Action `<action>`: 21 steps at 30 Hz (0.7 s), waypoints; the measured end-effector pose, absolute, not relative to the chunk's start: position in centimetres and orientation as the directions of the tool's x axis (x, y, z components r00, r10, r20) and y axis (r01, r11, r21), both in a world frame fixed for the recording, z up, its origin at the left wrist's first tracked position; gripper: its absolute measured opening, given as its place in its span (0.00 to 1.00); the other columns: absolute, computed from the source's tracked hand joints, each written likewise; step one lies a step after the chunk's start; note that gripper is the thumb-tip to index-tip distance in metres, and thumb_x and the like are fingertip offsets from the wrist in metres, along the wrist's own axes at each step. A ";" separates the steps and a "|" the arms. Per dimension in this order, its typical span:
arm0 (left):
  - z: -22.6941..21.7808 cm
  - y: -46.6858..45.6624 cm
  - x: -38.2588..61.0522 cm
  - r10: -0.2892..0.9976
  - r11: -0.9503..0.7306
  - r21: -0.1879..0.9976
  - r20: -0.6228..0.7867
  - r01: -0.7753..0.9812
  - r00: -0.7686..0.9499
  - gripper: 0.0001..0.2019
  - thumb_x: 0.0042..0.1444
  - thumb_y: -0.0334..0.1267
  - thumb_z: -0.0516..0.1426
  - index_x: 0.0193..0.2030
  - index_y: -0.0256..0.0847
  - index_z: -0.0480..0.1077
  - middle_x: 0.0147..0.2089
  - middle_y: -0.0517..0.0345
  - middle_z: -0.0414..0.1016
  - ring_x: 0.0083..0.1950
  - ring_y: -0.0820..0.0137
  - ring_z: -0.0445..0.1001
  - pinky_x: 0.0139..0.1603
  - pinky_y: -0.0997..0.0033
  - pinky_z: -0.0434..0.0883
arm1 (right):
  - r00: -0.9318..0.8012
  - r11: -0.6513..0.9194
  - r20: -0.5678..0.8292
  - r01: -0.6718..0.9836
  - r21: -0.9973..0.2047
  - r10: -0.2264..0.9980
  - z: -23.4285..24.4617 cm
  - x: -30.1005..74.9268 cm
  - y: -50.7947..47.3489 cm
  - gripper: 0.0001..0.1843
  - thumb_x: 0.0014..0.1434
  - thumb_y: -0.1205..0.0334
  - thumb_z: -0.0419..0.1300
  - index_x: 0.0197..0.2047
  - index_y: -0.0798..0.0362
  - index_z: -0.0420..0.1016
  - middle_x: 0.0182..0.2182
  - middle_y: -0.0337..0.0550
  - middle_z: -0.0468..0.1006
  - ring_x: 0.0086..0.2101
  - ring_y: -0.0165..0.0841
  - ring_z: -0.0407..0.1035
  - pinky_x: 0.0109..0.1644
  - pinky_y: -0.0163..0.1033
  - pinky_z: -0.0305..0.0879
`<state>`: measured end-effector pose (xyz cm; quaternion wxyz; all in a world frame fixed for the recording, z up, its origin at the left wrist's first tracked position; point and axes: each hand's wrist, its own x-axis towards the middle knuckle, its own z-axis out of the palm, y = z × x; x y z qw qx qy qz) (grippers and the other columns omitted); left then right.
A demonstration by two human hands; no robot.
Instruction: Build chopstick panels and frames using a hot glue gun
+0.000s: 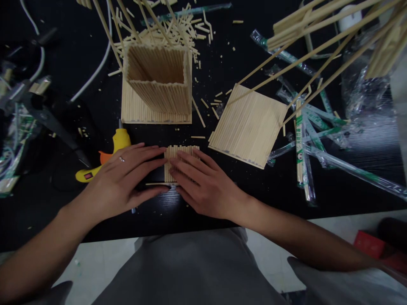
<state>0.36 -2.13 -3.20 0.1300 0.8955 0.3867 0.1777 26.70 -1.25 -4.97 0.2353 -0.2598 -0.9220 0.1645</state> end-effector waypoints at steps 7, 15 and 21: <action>-3.1 -2.2 0.4 0.748 -0.654 0.385 0.202 0.651 0.632 0.24 0.68 0.48 0.62 0.65 0.37 0.71 0.66 0.41 0.76 0.68 0.52 0.75 0.74 0.43 0.69 | -0.747 0.816 0.370 0.396 -0.421 0.553 -5.4 26.7 -1.4 0.20 0.70 0.68 0.62 0.63 0.57 0.76 0.61 0.53 0.81 0.65 0.45 0.71 0.72 0.58 0.67; -3.1 -2.2 0.3 0.740 -0.663 0.391 0.208 0.638 0.640 0.25 0.66 0.48 0.64 0.63 0.34 0.71 0.66 0.38 0.75 0.68 0.51 0.75 0.75 0.44 0.67 | -0.752 0.848 0.417 0.363 -0.386 0.511 -5.1 26.9 -1.5 0.12 0.67 0.70 0.64 0.53 0.56 0.81 0.54 0.52 0.84 0.59 0.43 0.76 0.69 0.55 0.72; -2.8 -2.3 0.5 0.754 -0.645 0.409 0.204 0.646 0.624 0.22 0.66 0.44 0.63 0.63 0.36 0.71 0.67 0.41 0.75 0.68 0.52 0.75 0.75 0.44 0.67 | -0.740 0.854 0.450 0.335 -0.397 0.500 -5.0 26.7 -1.5 0.06 0.66 0.71 0.66 0.45 0.56 0.82 0.50 0.50 0.85 0.55 0.41 0.78 0.67 0.53 0.74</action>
